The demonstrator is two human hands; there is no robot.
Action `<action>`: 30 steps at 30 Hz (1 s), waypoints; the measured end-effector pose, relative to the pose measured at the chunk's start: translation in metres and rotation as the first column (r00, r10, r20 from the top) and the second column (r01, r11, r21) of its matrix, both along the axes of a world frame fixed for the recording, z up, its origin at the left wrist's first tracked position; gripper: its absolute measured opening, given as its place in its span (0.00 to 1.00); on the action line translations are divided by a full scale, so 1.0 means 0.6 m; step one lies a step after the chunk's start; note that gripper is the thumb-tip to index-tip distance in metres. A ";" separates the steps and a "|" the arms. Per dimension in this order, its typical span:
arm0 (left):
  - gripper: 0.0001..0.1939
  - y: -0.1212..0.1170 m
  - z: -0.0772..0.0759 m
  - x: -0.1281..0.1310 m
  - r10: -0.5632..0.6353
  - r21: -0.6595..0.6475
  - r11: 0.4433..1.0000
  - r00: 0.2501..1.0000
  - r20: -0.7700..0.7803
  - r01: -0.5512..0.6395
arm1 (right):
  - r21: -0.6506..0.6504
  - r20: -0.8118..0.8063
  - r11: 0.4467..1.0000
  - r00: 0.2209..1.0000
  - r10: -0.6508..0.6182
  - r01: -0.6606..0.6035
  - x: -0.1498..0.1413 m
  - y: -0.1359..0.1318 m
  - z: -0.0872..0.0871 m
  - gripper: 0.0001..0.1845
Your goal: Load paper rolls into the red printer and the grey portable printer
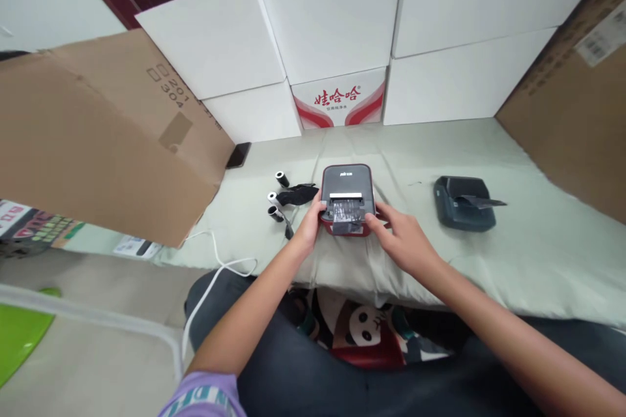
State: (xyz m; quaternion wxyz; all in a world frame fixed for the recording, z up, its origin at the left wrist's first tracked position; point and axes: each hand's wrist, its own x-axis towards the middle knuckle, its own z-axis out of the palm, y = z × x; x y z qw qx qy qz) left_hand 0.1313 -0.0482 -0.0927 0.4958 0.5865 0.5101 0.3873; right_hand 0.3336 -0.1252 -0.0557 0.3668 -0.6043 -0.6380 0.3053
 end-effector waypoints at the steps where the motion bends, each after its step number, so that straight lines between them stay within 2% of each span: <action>1: 0.31 0.002 -0.004 -0.002 0.013 -0.037 0.999 0.998 0.063 -0.011 | 0.009 -0.024 1.000 1.000 -0.020 0.020 0.001 0.001 -0.008 0.27; 3: 0.31 0.005 -0.012 -0.006 0.042 -0.106 0.994 0.983 0.181 -0.023 | 0.013 -0.085 0.999 0.995 -0.050 0.051 0.006 0.005 -0.026 0.26; 7: 0.31 0.007 -0.018 -0.007 0.071 -0.144 0.989 0.966 0.250 -0.036 | -0.006 -0.171 0.999 0.984 -0.050 0.050 0.015 0.014 -0.071 0.26; 10: 0.31 0.011 -0.017 -0.008 0.097 -0.177 0.983 0.956 0.275 -0.048 | 0.030 -0.190 0.998 0.981 -0.041 0.048 0.017 0.019 -0.099 0.27; 13: 0.30 0.015 -0.017 -0.010 0.105 -0.222 0.974 0.959 0.265 -0.046 | 0.077 -0.204 0.995 0.978 -0.045 0.062 0.012 0.023 -0.114 0.27; 18: 0.28 0.018 -0.024 -0.008 0.151 -0.229 0.970 0.944 0.292 -0.084 | 0.136 -0.216 0.987 0.975 -0.051 0.082 0.006 0.025 -0.122 0.29; 25: 0.26 0.008 -0.034 -0.006 0.128 -0.161 0.984 0.945 0.303 -0.082 | 0.154 -0.206 0.986 0.978 -0.037 0.070 0.006 0.028 -0.126 0.29; 27: 0.25 0.006 -0.030 -0.009 0.088 -0.087 0.994 0.953 0.290 -0.065 | 0.155 -0.207 0.985 0.978 -0.037 0.070 0.005 0.029 -0.126 0.28; 30: 0.25 0.018 -0.008 -0.015 0.061 0.119 0.990 0.983 0.171 -0.082 | 0.159 -0.207 0.984 0.977 -0.043 0.077 0.004 0.029 -0.126 0.28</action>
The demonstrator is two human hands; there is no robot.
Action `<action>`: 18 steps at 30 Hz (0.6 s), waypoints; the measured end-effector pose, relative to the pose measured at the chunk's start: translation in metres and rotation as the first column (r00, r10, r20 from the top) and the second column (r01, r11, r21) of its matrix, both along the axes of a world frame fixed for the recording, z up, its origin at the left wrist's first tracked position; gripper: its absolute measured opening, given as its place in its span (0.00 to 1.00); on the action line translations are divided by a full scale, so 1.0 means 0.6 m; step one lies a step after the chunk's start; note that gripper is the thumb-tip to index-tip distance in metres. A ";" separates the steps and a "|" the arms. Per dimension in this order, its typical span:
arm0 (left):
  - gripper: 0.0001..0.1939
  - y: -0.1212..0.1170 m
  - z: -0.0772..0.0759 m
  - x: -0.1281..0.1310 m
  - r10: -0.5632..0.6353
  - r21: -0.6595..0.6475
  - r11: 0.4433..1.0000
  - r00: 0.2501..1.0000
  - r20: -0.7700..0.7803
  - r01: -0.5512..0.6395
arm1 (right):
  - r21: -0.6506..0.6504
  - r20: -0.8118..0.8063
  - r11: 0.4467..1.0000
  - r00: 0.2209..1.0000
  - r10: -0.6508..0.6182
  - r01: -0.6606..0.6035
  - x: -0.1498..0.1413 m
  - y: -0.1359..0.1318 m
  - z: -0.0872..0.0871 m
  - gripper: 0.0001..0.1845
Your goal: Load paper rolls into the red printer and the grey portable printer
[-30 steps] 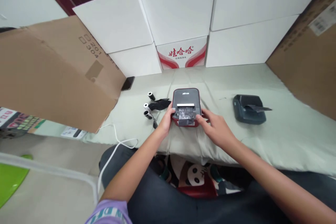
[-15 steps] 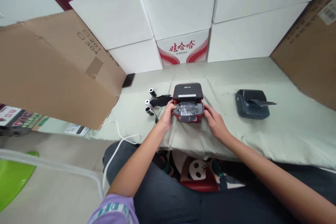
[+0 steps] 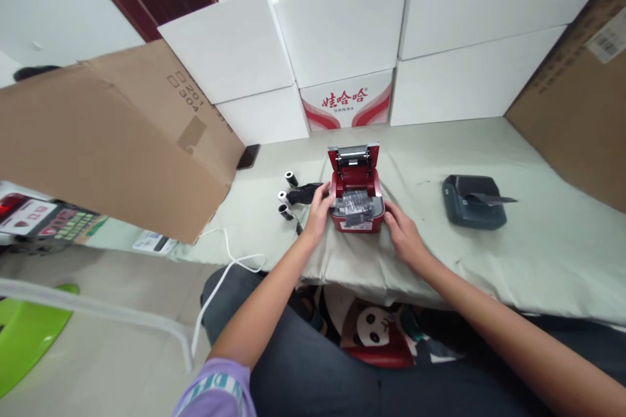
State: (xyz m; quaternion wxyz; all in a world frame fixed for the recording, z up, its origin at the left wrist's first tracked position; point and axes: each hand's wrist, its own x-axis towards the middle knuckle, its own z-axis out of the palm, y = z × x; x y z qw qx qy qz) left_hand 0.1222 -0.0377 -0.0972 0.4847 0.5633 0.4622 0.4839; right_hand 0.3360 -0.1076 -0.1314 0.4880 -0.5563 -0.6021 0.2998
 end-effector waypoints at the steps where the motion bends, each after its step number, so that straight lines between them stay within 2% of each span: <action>1: 0.24 0.010 0.012 -0.001 0.005 0.081 0.997 0.998 -0.070 0.001 | 0.003 0.001 1.000 1.000 -0.003 0.003 -0.001 0.000 0.000 0.28; 3: 0.22 0.038 0.040 0.001 -0.026 0.224 0.971 0.973 -0.230 0.079 | 0.012 0.001 1.000 1.000 -0.005 0.005 -0.002 0.002 -0.001 0.27; 5: 0.17 0.073 0.069 0.009 -0.112 0.275 0.929 0.896 -0.430 0.248 | 0.024 -0.002 1.000 1.000 -0.009 0.009 -0.002 0.004 -0.002 0.27; 7: 0.13 0.106 0.095 0.026 -0.180 0.227 0.878 0.730 -0.659 0.422 | 0.030 -0.004 0.999 1.000 -0.014 0.014 -0.002 0.007 -0.004 0.26; 9: 0.12 0.129 0.114 0.046 -0.212 0.122 0.832 0.512 -0.833 0.542 | 0.029 -0.005 0.999 1.000 -0.016 0.016 -0.001 0.010 -0.008 0.26; 12: 0.16 0.138 0.130 0.073 -0.250 -0.064 0.784 0.220 -0.943 0.617 | 0.042 -0.019 0.999 1.000 -0.017 0.018 0.002 0.014 -0.015 0.25; 14: 0.18 0.133 0.135 0.082 -0.284 -0.171 0.760 0.084 -0.955 0.627 | 0.055 -0.032 0.998 0.999 -0.015 0.017 0.003 0.017 -0.019 0.25; 16: 0.17 0.126 0.137 0.084 -0.309 -0.232 0.748 0.017 -0.951 0.621 | 0.060 -0.038 0.998 0.999 -0.011 0.013 0.004 0.018 -0.022 0.24; 18: 0.16 0.119 0.140 0.081 -0.294 -0.213 0.746 0.026 -0.955 0.631 | 0.060 -0.042 0.998 0.999 -0.007 0.009 0.004 0.018 -0.023 0.24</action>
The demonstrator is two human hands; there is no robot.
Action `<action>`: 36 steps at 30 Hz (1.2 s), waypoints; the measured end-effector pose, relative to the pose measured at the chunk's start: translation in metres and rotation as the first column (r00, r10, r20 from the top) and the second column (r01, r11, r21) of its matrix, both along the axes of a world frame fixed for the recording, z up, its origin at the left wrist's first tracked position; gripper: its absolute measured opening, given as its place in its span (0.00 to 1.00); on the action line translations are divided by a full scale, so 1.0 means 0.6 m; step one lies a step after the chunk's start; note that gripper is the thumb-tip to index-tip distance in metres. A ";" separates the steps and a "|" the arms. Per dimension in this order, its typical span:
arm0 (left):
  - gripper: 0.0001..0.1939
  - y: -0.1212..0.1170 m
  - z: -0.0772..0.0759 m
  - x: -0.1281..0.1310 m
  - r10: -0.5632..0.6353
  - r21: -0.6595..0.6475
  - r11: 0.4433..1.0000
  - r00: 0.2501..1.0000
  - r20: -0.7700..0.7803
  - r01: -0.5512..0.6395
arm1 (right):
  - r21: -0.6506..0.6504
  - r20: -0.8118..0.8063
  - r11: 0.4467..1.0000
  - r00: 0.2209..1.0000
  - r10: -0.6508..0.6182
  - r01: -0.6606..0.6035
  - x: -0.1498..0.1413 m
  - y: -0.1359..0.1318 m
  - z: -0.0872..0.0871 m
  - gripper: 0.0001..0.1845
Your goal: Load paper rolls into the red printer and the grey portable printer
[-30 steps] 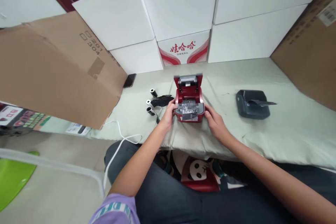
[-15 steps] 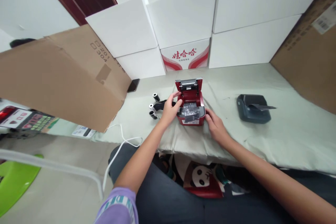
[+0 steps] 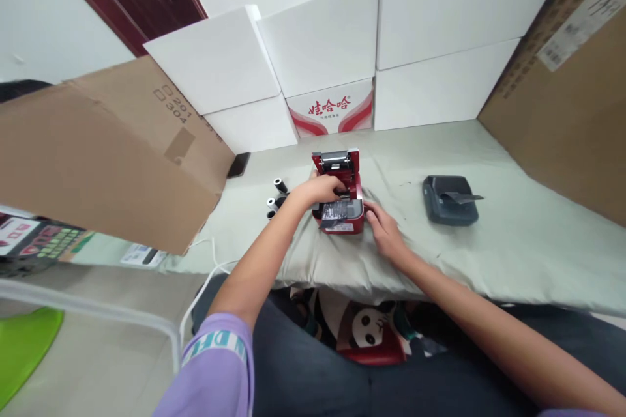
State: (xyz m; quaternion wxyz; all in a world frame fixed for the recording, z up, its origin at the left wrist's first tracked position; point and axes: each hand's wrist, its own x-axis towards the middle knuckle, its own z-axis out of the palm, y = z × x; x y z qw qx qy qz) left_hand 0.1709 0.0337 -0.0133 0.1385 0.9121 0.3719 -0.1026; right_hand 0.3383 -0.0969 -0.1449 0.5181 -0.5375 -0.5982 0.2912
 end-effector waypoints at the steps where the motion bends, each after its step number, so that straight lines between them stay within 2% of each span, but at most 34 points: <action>1: 0.15 -0.004 0.003 -0.003 -0.016 0.028 0.999 0.999 0.029 0.015 | 0.000 -0.003 1.000 1.000 0.002 -0.002 0.000 0.000 0.000 0.24; 5: 0.17 -0.026 0.024 -0.036 -0.088 0.184 0.982 0.965 0.249 0.042 | 0.008 -0.006 1.000 1.000 0.007 -0.007 0.001 -0.001 0.001 0.24; 7: 0.23 -0.035 0.035 -0.071 -0.040 0.201 0.978 0.895 0.444 -0.056 | 0.016 -0.003 1.000 1.000 0.008 -0.008 0.002 -0.002 0.001 0.24; 9: 0.28 -0.033 0.040 -0.118 0.072 0.180 0.952 0.753 0.654 -0.248 | 0.022 0.001 1.000 1.000 0.004 -0.004 0.002 -0.002 0.002 0.24; 11: 0.30 -0.016 0.034 -0.174 0.185 0.140 0.867 0.570 0.801 -0.479 | 0.021 0.004 1.000 1.000 -0.002 0.002 0.003 -0.002 0.001 0.24; 13: 0.28 0.013 0.020 -0.229 0.267 0.077 0.752 0.409 0.873 -0.654 | 0.007 0.009 1.000 1.000 -0.003 0.003 0.002 -0.002 0.001 0.24; 15: 0.26 0.047 0.000 -0.274 0.353 0.011 0.640 0.306 0.884 -0.768 | -0.007 0.017 1.000 1.000 -0.005 0.005 0.001 -0.002 0.002 0.25; 17: 0.24 0.077 -0.018 -0.303 0.430 -0.033 0.549 0.249 0.868 -0.835 | -0.019 0.026 1.000 1.000 -0.008 0.008 0.001 -0.003 0.004 0.25; 20: 0.21 0.103 -0.040 -0.317 0.505 -0.014 0.461 0.250 0.826 -0.887 | -0.035 0.036 0.999 0.999 -0.008 0.010 0.000 -0.004 0.008 0.24; 23: 0.18 0.110 -0.054 -0.311 0.579 0.044 0.372 0.269 0.769 -0.927 | -0.040 0.048 0.999 0.999 -0.005 0.007 0.001 -0.005 0.011 0.25; 27: 0.20 0.103 -0.063 -0.306 0.700 0.047 0.222 0.192 0.688 -0.974 | -0.047 0.059 0.999 0.998 0.002 0.000 0.003 -0.005 0.011 0.25; 30: 0.23 0.093 -0.063 -0.308 0.780 0.132 0.128 0.182 0.598 -0.983 | -0.044 0.061 0.999 0.998 0.007 -0.004 0.004 -0.005 0.008 0.25; 33: 0.27 0.086 -0.065 -0.310 0.845 0.232 0.088 0.196 0.498 -0.969 | -0.043 0.052 0.999 0.999 0.016 -0.014 0.004 -0.005 0.007 0.25; 36: 0.29 0.086 -0.076 -0.310 0.903 0.247 0.132 0.219 0.369 -0.960 | -0.048 0.040 0.999 0.999 0.024 -0.022 0.003 -0.005 0.008 0.25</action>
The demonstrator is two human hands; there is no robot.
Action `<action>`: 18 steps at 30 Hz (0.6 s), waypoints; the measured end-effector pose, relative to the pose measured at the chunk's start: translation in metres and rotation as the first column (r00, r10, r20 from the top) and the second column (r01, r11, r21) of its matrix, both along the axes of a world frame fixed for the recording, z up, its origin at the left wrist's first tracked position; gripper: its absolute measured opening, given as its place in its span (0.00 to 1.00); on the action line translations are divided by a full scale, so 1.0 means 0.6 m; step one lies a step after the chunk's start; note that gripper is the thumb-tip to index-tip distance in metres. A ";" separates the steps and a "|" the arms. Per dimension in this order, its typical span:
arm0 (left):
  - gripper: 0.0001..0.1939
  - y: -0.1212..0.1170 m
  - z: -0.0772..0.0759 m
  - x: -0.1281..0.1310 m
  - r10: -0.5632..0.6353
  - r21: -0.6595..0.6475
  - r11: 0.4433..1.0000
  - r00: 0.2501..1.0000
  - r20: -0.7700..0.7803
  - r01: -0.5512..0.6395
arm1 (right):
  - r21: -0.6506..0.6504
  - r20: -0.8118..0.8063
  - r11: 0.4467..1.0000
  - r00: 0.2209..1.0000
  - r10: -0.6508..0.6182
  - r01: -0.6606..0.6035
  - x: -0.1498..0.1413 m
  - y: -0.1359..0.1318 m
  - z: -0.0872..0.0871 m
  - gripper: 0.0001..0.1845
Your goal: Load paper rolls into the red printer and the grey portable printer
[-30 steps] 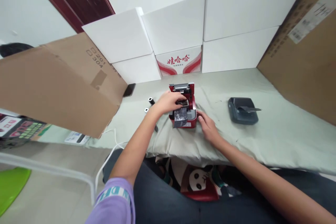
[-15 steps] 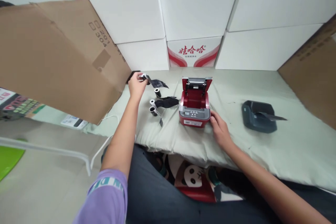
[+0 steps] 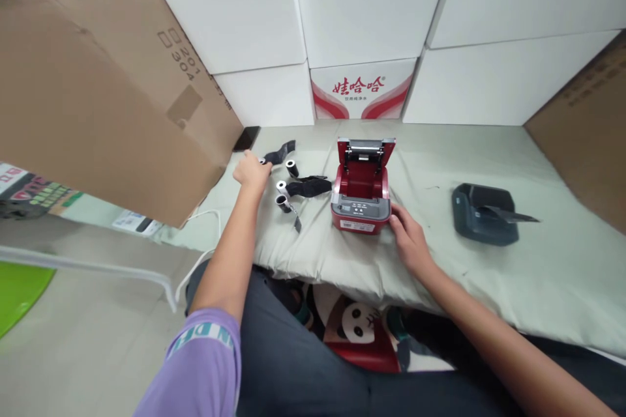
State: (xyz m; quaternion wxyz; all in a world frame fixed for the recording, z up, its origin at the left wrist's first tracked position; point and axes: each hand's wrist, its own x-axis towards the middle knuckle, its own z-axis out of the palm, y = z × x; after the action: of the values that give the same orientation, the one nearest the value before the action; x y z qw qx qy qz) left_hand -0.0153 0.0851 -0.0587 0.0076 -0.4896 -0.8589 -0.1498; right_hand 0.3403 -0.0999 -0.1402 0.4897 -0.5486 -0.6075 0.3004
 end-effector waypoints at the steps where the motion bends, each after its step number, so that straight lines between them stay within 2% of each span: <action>1: 0.29 0.001 -0.004 0.000 -0.010 -0.052 0.999 1.000 0.005 0.011 | 0.000 -0.002 1.000 1.000 0.000 0.000 0.000 0.000 0.000 0.25; 3: 0.29 0.002 -0.009 -0.001 -0.021 -0.129 0.991 1.000 0.019 0.023 | 0.002 -0.004 1.000 1.000 0.002 -0.002 0.000 0.000 0.000 0.25; 5: 0.31 0.000 -0.006 -0.002 -0.029 -0.150 0.988 0.999 0.030 0.033 | 0.001 -0.005 1.000 1.000 0.001 -0.001 0.000 0.001 0.000 0.25; 8: 0.33 -0.016 0.017 0.001 -0.077 -0.070 0.994 0.997 0.026 0.079 | -0.002 -0.006 1.000 1.000 0.004 -0.004 0.002 0.001 -0.001 0.24; 11: 0.25 -0.045 0.048 0.012 -0.188 0.046 0.981 0.982 -0.023 0.189 | 0.004 0.000 1.000 1.000 0.001 -0.001 0.003 0.002 -0.002 0.23; 13: 0.20 -0.064 0.058 0.022 -0.283 -0.005 0.959 0.959 -0.024 0.283 | 0.007 0.006 1.000 1.000 -0.005 0.005 0.003 0.002 -0.003 0.23; 15: 0.16 -0.077 0.055 0.031 -0.396 -0.153 0.904 0.917 0.051 0.399 | 0.009 0.009 1.000 1.000 -0.004 0.004 0.002 0.002 -0.003 0.23; 18: 0.15 -0.080 0.036 0.040 -0.515 -0.325 0.776 0.841 0.167 0.540 | 0.011 0.007 1.000 1.000 -0.001 0.001 0.002 0.003 -0.002 0.23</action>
State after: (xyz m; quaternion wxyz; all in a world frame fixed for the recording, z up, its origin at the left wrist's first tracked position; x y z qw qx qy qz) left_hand 0.0087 0.0368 -0.0370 -0.1540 -0.6978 -0.6995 -0.0030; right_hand 0.3414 -0.0984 -0.1417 0.4907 -0.5473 -0.6106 0.2948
